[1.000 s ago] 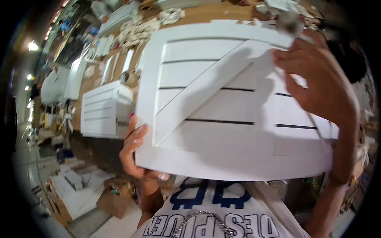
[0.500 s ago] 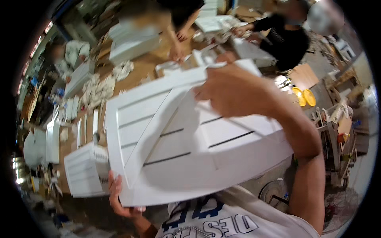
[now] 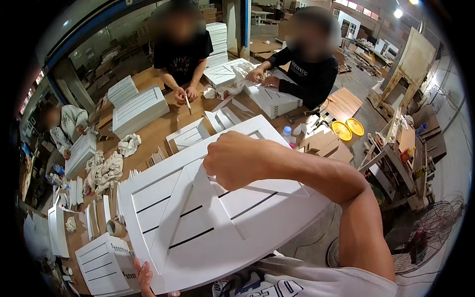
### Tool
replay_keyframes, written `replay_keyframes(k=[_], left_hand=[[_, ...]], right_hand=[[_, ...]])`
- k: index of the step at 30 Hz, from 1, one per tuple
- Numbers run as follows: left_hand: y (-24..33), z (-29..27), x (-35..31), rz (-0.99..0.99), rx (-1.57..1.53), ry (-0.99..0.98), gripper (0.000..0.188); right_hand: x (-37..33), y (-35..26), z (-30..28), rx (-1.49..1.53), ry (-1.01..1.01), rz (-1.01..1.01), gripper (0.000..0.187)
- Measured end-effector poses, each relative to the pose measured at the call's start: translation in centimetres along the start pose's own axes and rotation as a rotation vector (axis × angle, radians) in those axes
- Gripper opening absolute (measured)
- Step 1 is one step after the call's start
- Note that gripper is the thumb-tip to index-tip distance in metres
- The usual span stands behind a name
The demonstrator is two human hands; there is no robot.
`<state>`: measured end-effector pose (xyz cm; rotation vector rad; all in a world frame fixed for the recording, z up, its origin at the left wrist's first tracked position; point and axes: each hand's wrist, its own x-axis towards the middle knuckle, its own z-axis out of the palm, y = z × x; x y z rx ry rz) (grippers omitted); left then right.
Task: The person applies adhesive from a bottle to the joints of a white furniture panel and presses a separate wooden trim piece into place by hand while working at a large industrial assembly table.
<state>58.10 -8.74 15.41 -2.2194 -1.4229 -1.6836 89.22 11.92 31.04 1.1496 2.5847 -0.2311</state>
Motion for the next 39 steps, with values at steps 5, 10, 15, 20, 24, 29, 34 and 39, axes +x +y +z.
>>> replay_keyframes(k=[5, 10, 15, 20, 24, 29, 34, 39], left_hand=[[0.0, 0.0, -0.1, -0.015, 0.007, -0.007, 0.068], [-0.2, -0.2, -0.7, -0.029, -0.028, 0.01, 0.069], [-0.2, -0.2, -0.5, -0.013, -0.011, 0.004, 0.068], [-0.6, -0.1, -1.0, -0.042, -0.035, 0.004, 0.067], [-0.7, -0.5, -0.6, -0.007, -0.036, 0.003, 0.066], [-0.7, -0.1, -0.8, -0.014, -0.034, 0.015, 0.067], [-0.6, -0.1, -0.9, -0.028, -0.021, -0.004, 0.066], [0.0, 0.1, -0.2, -0.027, -0.018, 0.043, 0.062]], right_hand=[[0.3, 0.3, 0.2, -0.06, 0.022, -0.036, 0.016], [0.1, 0.0, -0.1, -0.061, 0.048, -0.043, 0.015], [0.3, 0.6, 0.2, -0.028, 0.169, -0.09, 0.016], [0.5, 0.8, 0.4, -0.076, 0.154, -0.088, 0.012], [0.4, 0.0, -0.7, -0.035, 0.049, -0.038, 0.012], [0.7, 0.7, 0.4, -0.002, 0.227, -0.112, 0.019], [0.9, 0.9, 0.1, -0.066, 0.113, -0.068, 0.017], [1.2, 0.5, -0.3, -0.052, 0.171, -0.104, 0.016]])
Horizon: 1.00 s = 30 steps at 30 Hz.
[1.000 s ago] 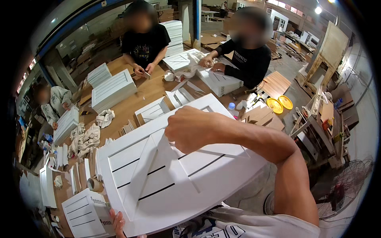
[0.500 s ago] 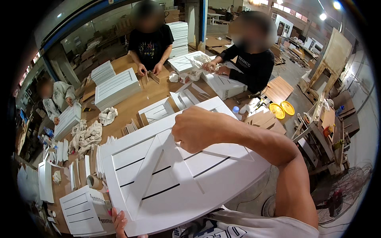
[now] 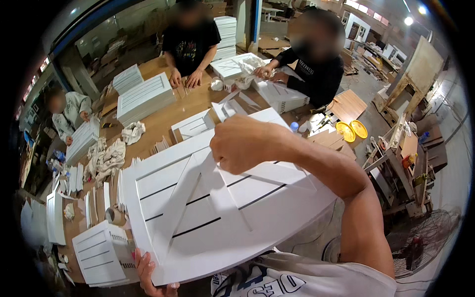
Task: The person applies adhesive from a bottle to the joints of a white furniture panel and presses a separate wooden trim piece into place by hand while working at a large industrial assembly table.
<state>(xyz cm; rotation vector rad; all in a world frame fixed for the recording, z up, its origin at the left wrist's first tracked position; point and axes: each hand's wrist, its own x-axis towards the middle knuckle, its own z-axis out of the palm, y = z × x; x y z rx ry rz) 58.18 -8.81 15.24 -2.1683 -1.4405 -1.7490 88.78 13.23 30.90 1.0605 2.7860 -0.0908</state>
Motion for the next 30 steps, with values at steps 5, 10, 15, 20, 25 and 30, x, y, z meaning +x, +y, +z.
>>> replay_keyframes(k=[5, 10, 15, 20, 25, 30], left_hand=[[-1.2, -0.1, -1.9, -0.06, 0.025, -0.05, 0.077], [-1.2, -0.2, -2.0, -0.036, 0.036, -0.031, 0.079], [-1.3, -0.1, -2.0, -0.028, 0.042, -0.021, 0.079], [-1.2, -0.1, -2.1, -0.036, 0.026, -0.015, 0.078], [-1.3, 0.1, -1.9, -0.026, 0.011, -0.016, 0.076], [-1.3, 0.3, -1.8, -0.014, 0.003, -0.01, 0.074]], right_hand=[[-0.8, 0.9, 1.0, 0.03, 0.089, -0.019, 0.023], [-0.9, 0.6, 1.3, 0.032, 0.148, -0.021, 0.026], [-0.9, 0.9, 1.7, 0.019, 0.141, -0.041, 0.033], [-1.1, 0.6, 1.9, -0.024, 0.138, -0.021, 0.036], [-1.7, 0.6, 2.4, 0.013, 0.192, -0.026, 0.034], [-1.9, 0.3, 2.3, 0.011, 0.234, -0.05, 0.037]])
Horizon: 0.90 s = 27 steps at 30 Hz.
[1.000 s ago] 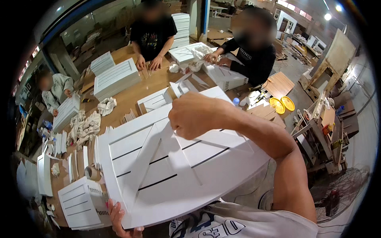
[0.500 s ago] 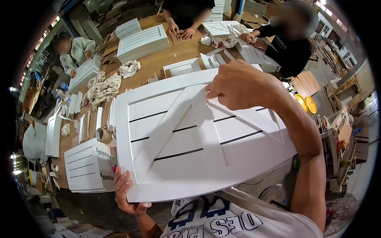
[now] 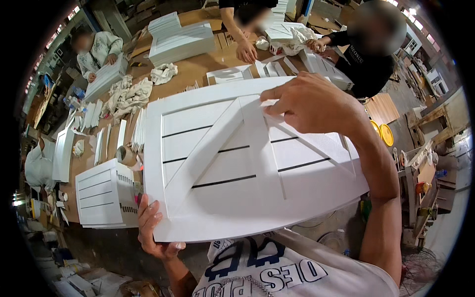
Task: The person applies adhesive from a bottle to the joints of a white furniture panel and presses a separate wooden trim piece into place by hand while working at a large industrial assembly table.
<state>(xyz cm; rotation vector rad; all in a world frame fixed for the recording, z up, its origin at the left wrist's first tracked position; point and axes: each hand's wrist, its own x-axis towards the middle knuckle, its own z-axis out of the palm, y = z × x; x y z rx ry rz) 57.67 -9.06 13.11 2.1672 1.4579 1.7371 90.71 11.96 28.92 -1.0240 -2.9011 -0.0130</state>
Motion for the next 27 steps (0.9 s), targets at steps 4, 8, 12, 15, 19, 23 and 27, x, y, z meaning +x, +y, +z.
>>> replay_keyframes(k=[4, 8, 12, 15, 19, 23, 27], left_hand=[[-0.1, -0.1, 0.2, 0.025, 0.001, 0.019, 0.075], [-0.4, -0.3, 0.2, 0.04, -0.017, 0.018, 0.075], [0.2, -0.2, 1.3, -0.005, -0.043, 0.028, 0.07], [0.1, -0.1, 0.8, 0.009, -0.057, 0.061, 0.071], [0.2, 0.3, 0.9, 0.002, -0.056, 0.076, 0.071], [0.1, 0.4, 0.7, -0.017, -0.072, 0.084, 0.072], [0.0, 0.4, 1.0, 0.006, -0.064, 0.076, 0.072]], right_hand=[[0.2, 0.1, -0.4, 0.027, -0.033, 0.003, 0.034], [0.2, -0.4, -0.5, -0.038, -0.022, -0.029, 0.036], [0.0, -0.2, 0.5, 0.019, -0.026, 0.06, 0.039], [-0.1, -0.7, 0.4, 0.009, -0.005, 0.071, 0.041], [0.3, -0.3, 0.4, 0.021, 0.001, 0.011, 0.041], [0.3, -0.2, 0.4, -0.025, -0.048, 0.039, 0.038], [-0.4, 0.7, 1.0, 0.015, -0.006, 0.05, 0.039]])
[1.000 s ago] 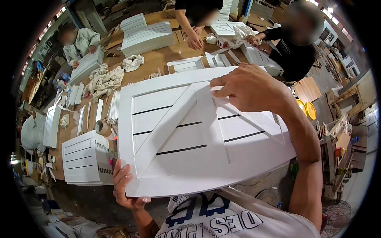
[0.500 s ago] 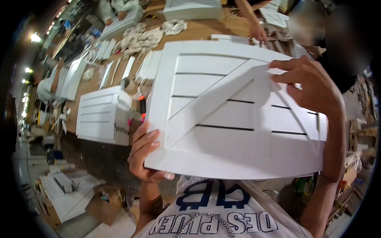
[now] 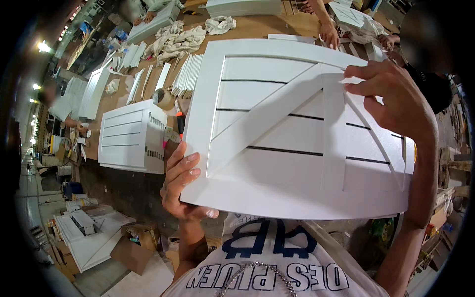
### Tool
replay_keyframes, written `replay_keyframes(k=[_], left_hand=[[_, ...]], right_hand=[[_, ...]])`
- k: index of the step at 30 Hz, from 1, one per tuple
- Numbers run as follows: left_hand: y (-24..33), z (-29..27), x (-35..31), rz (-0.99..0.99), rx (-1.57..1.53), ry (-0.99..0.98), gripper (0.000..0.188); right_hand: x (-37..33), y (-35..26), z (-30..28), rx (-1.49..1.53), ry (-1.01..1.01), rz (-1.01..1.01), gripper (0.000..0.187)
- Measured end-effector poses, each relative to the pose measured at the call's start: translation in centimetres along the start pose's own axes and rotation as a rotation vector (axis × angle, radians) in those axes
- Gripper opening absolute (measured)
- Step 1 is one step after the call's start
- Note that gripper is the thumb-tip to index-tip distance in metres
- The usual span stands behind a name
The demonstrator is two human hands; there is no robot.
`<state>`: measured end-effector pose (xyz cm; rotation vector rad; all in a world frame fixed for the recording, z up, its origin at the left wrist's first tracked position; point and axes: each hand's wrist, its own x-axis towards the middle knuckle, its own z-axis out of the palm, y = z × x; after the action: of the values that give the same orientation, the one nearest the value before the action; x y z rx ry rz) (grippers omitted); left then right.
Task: The person applies adhesive from a bottle to the joints of a white furniture panel and presses a separate wooden trim piece into place by hand while working at a large industrial assembly table.
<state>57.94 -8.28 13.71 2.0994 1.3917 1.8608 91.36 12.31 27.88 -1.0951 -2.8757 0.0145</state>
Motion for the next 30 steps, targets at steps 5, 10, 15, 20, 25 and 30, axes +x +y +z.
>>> replay_keyframes(k=[5, 10, 15, 20, 25, 30], left_hand=[[-0.2, -0.3, -0.3, 0.013, 0.035, -0.045, 0.078], [-0.4, -0.5, -0.8, 0.006, 0.056, -0.049, 0.078], [-0.2, -0.5, -1.0, -0.003, 0.056, -0.05, 0.076], [0.0, -0.5, -0.8, -0.009, 0.078, -0.067, 0.076], [0.1, -0.4, -0.8, -0.032, 0.079, -0.071, 0.076], [0.1, -0.6, -1.2, -0.044, 0.086, -0.069, 0.075]], right_hand=[[0.1, -1.0, -0.5, -0.009, -0.032, 0.037, 0.04], [-0.1, -0.9, -0.2, -0.02, 0.043, -0.034, 0.037], [0.6, -1.4, -0.7, -0.046, 0.01, -0.025, 0.038], [0.5, -1.2, -0.8, -0.01, 0.029, -0.039, 0.039], [0.5, -0.3, -0.3, -0.022, 0.004, -0.077, 0.031], [0.5, 0.2, 0.0, 0.044, -0.031, -0.022, 0.022]])
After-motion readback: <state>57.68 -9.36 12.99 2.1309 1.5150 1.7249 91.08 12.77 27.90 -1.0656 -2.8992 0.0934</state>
